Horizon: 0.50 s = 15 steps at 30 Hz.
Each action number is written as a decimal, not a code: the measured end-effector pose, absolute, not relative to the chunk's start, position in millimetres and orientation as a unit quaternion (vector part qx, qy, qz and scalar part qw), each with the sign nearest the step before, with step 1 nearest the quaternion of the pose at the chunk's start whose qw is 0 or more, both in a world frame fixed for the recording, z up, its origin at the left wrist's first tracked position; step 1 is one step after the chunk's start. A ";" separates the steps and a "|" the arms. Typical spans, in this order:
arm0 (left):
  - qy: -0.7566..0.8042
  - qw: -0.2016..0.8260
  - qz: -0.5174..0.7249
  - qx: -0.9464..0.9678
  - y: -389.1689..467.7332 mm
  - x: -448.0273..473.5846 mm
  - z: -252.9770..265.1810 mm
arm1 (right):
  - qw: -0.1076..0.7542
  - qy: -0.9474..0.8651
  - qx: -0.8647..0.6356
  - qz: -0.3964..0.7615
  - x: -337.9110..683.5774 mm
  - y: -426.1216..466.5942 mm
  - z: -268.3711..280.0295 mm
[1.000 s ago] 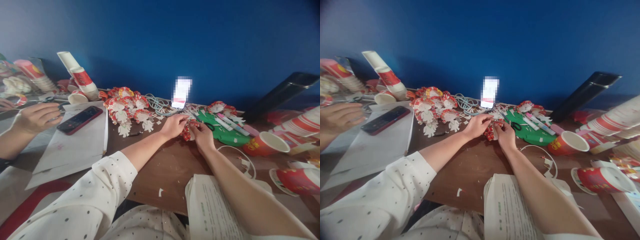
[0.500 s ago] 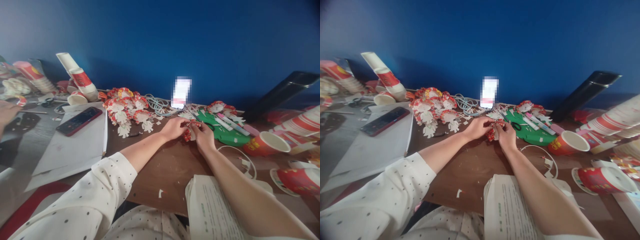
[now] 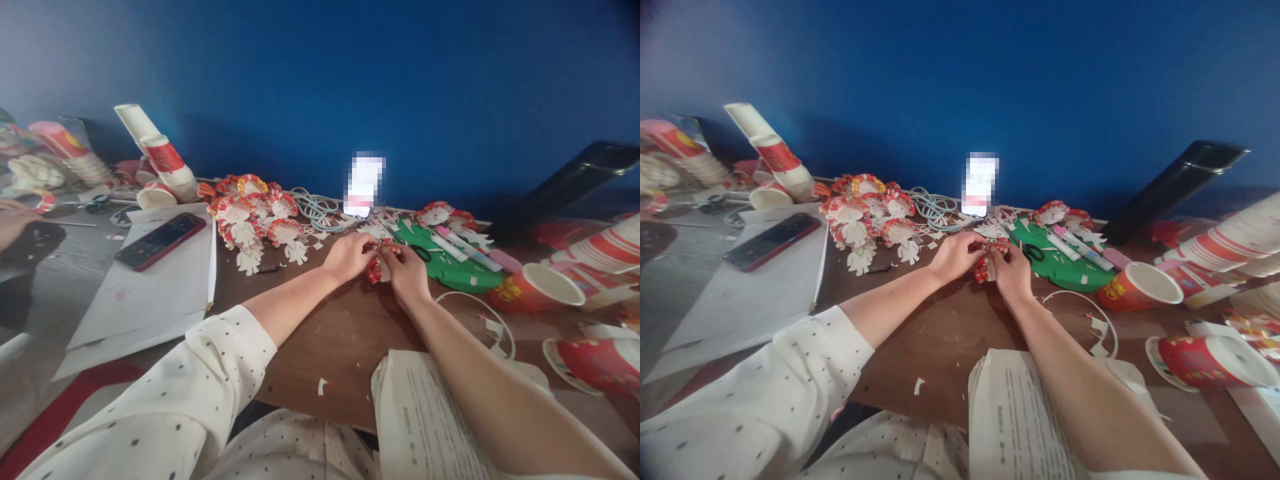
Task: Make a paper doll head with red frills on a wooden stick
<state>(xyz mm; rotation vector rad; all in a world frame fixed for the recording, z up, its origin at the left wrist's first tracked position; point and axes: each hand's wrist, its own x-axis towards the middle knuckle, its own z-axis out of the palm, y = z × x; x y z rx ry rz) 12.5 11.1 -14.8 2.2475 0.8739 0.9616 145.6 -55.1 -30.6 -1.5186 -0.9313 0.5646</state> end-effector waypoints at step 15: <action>0.279 0.285 0.375 0.837 8.4 13.2 -14.0 | 0.638 -0.353 -0.621 0.287 146.3 -52.4 -33.9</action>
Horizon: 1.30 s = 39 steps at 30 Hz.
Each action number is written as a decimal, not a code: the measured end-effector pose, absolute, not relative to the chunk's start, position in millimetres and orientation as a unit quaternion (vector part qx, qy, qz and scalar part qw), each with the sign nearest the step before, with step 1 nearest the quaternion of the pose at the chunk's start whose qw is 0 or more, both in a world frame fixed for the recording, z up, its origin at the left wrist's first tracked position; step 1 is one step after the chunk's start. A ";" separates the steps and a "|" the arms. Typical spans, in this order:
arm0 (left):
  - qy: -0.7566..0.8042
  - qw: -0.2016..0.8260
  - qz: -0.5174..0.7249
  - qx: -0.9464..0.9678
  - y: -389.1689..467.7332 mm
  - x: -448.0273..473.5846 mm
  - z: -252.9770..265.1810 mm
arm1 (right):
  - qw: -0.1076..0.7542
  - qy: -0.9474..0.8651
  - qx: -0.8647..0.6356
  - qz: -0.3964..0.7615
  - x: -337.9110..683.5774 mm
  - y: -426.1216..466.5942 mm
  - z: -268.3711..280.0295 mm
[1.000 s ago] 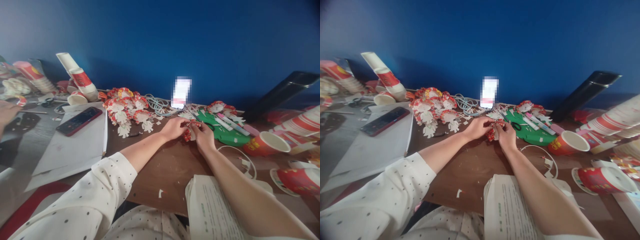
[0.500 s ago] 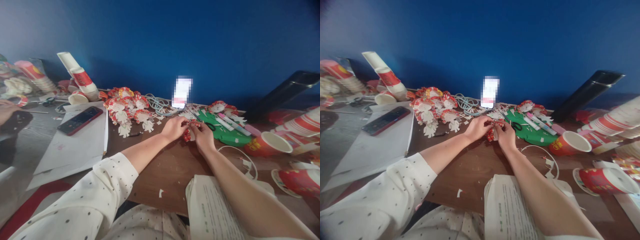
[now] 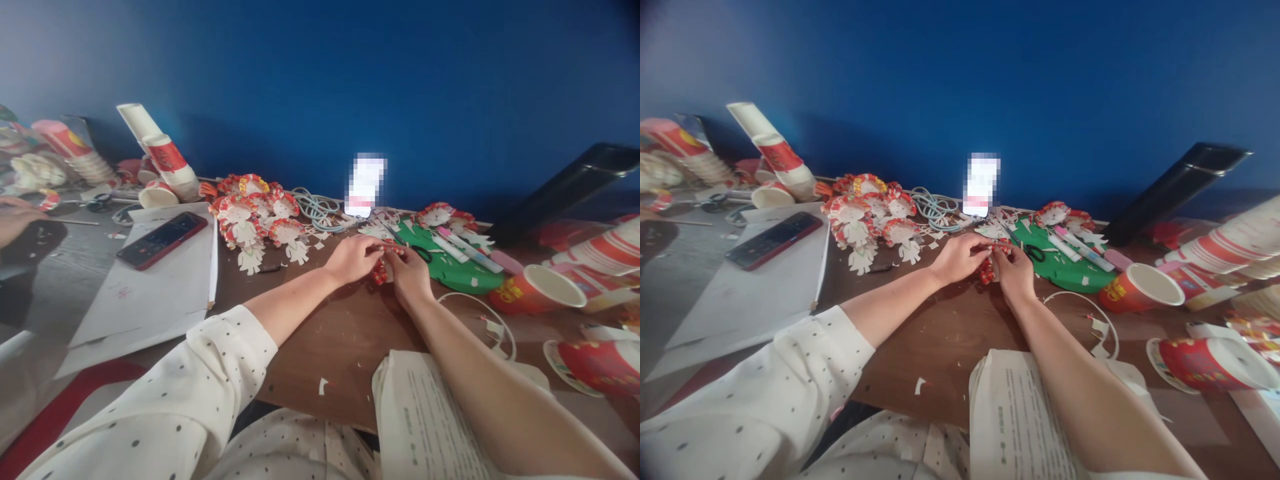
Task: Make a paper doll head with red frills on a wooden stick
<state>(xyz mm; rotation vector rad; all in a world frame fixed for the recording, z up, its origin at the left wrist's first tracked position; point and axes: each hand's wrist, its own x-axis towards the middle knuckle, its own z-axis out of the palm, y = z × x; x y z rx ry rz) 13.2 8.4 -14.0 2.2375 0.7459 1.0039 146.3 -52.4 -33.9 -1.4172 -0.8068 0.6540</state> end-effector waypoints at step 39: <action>0.310 0.190 0.352 0.862 9.9 9.0 -17.2 | 0.607 -0.390 -0.620 0.309 148.1 -52.8 -33.7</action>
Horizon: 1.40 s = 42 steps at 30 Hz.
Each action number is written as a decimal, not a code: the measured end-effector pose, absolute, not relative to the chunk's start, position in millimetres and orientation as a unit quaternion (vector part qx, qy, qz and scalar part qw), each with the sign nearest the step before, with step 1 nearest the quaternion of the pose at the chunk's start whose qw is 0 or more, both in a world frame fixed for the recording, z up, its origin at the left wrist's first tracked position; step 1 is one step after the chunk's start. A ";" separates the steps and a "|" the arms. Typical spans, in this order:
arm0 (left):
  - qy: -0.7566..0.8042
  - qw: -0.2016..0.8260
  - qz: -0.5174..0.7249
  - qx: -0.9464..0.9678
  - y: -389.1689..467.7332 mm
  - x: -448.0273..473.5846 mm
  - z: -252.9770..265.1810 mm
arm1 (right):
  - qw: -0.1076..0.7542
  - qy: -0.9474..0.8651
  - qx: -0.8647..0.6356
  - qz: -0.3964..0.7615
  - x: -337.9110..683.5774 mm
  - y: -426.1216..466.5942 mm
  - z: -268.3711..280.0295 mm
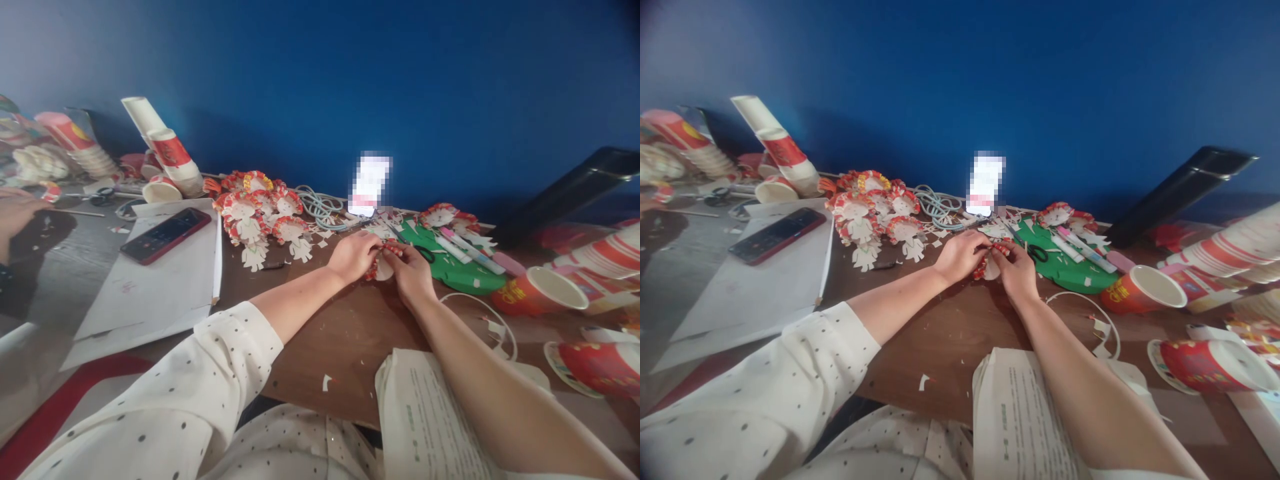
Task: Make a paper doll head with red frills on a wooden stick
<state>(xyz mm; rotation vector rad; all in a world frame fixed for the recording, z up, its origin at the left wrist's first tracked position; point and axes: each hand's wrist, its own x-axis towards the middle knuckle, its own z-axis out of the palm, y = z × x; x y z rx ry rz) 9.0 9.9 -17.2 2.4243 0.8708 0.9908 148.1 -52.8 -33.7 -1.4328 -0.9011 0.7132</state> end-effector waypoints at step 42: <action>0.270 0.216 0.359 0.867 15.9 8.5 -16.4 | 0.579 -0.410 -0.641 0.292 146.4 -58.0 -24.6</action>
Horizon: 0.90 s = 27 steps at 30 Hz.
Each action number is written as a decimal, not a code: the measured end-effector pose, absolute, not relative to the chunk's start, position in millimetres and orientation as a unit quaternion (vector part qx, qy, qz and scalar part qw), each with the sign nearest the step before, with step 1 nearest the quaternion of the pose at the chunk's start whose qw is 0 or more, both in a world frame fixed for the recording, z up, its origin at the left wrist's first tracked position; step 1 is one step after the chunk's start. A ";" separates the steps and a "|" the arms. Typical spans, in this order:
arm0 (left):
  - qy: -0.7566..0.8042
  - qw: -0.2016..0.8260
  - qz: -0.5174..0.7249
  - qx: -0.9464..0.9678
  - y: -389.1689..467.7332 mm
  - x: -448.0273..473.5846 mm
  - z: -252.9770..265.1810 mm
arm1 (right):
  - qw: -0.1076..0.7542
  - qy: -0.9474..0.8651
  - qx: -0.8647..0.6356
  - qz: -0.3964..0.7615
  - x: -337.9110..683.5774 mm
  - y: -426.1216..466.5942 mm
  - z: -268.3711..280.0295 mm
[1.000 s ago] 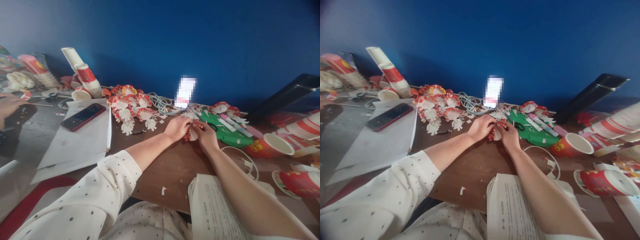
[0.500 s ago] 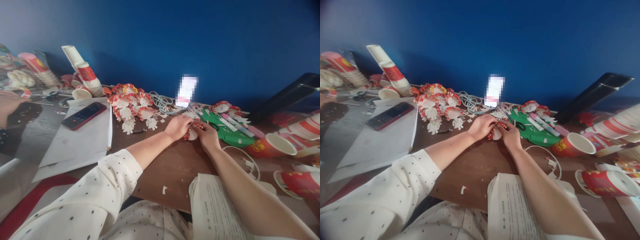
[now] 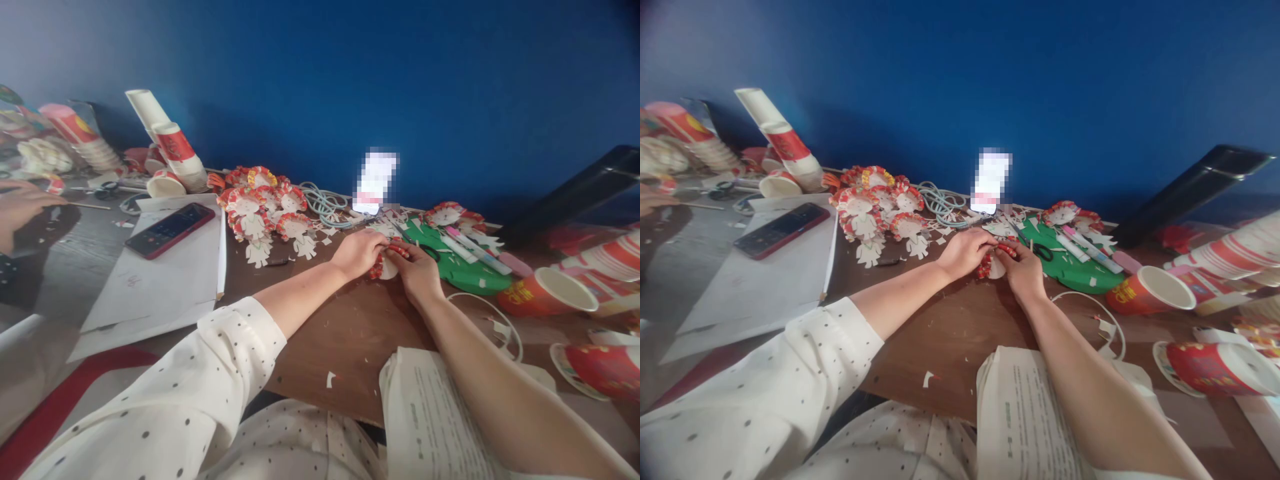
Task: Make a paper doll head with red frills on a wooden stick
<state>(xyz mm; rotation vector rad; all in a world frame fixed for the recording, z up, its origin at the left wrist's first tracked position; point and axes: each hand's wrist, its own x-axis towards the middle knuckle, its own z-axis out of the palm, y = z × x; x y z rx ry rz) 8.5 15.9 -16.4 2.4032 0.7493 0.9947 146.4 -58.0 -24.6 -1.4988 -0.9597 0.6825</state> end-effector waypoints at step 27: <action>0.350 0.396 0.386 0.756 19.4 9.4 -9.2 | 0.609 -0.393 -0.638 0.262 151.1 -53.8 -30.5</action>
